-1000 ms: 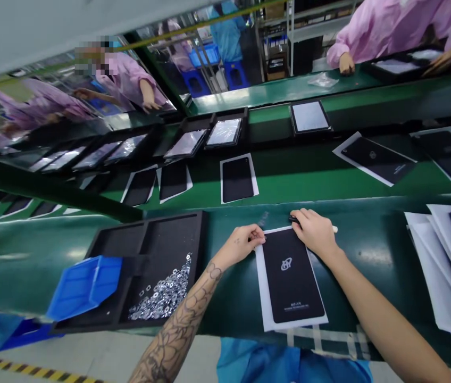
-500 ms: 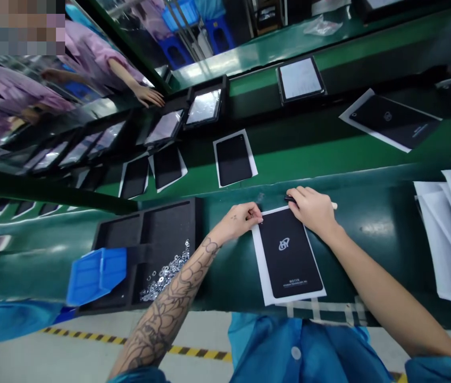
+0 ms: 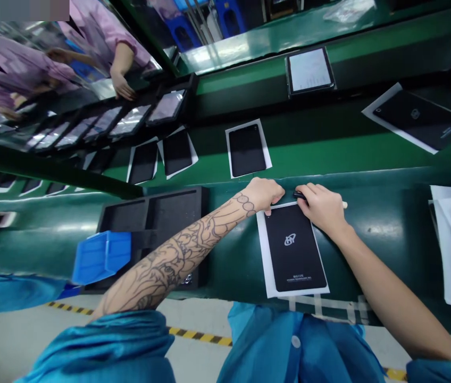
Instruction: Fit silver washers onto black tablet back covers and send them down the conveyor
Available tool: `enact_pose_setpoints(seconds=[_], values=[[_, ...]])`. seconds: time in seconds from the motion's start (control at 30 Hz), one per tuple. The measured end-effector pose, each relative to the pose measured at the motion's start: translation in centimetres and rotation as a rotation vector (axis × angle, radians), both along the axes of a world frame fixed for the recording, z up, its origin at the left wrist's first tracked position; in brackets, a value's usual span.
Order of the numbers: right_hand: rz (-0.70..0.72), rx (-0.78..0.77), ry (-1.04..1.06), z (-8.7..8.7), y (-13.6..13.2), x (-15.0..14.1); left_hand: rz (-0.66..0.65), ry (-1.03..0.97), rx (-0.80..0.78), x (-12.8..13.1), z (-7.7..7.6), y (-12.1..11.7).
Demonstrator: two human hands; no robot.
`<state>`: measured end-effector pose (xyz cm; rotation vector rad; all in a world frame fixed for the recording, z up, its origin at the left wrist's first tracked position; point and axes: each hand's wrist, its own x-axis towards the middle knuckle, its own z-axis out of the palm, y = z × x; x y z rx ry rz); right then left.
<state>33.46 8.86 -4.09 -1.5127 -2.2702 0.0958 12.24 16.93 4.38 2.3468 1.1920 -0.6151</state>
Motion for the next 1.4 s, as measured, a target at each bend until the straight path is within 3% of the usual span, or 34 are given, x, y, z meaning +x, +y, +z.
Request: enact_pose_setpoints(seconds=[0.17, 0.33, 0.43, 0.53, 0.63, 0.73, 0.83, 0.9, 1.0, 1.1, 1.2, 1.4], values=[[-0.044, 0.053, 0.099, 0.7, 0.2, 0.5, 0.055, -0.031, -0.031, -1.1, -0.4, 0.0], [-0.114, 0.209, 0.659, 4.6, -0.3, 1.5, 0.206, -0.095, -0.030, -2.8, -0.9, -0.5], [-0.002, 0.091, 1.078, 7.4, -1.1, -0.7, 0.259, -0.156, -0.015, -3.5, -1.4, -0.8], [0.139, -0.097, 1.209, 8.5, -1.8, -4.8, 0.321, -0.278, 0.016, -4.3, -1.7, -2.0], [0.244, -0.272, 1.256, 7.8, -1.4, -8.6, 0.379, -0.509, 0.131, -5.8, -1.4, -4.5], [0.274, -0.379, 1.408, 6.5, -0.4, -10.7, 0.410, -0.734, 0.362, -9.3, -0.8, -8.1], [0.250, -0.376, 1.490, 5.5, 0.2, -11.7, 0.563, -0.721, 0.651, -14.7, -1.1, -12.5], [0.252, -0.365, 1.497, 5.1, 0.4, -12.0, 0.672, -0.632, 0.776, -18.6, -2.0, -15.5], [0.277, -0.411, 1.484, 4.7, 0.4, -12.3, 0.735, -0.492, 0.769, -22.8, -4.2, -19.5], [0.302, -0.460, 1.472, 4.1, 0.3, -12.3, 0.719, -0.411, 0.686, -24.3, -6.0, -21.8], [0.307, -0.467, 1.420, 3.5, 0.2, -12.3, 0.674, -0.394, 0.646, -24.1, -6.5, -22.4], [0.320, -0.414, 1.222, 2.4, 0.0, -12.1, 0.653, -0.399, 0.575, -23.7, -6.2, -21.9]])
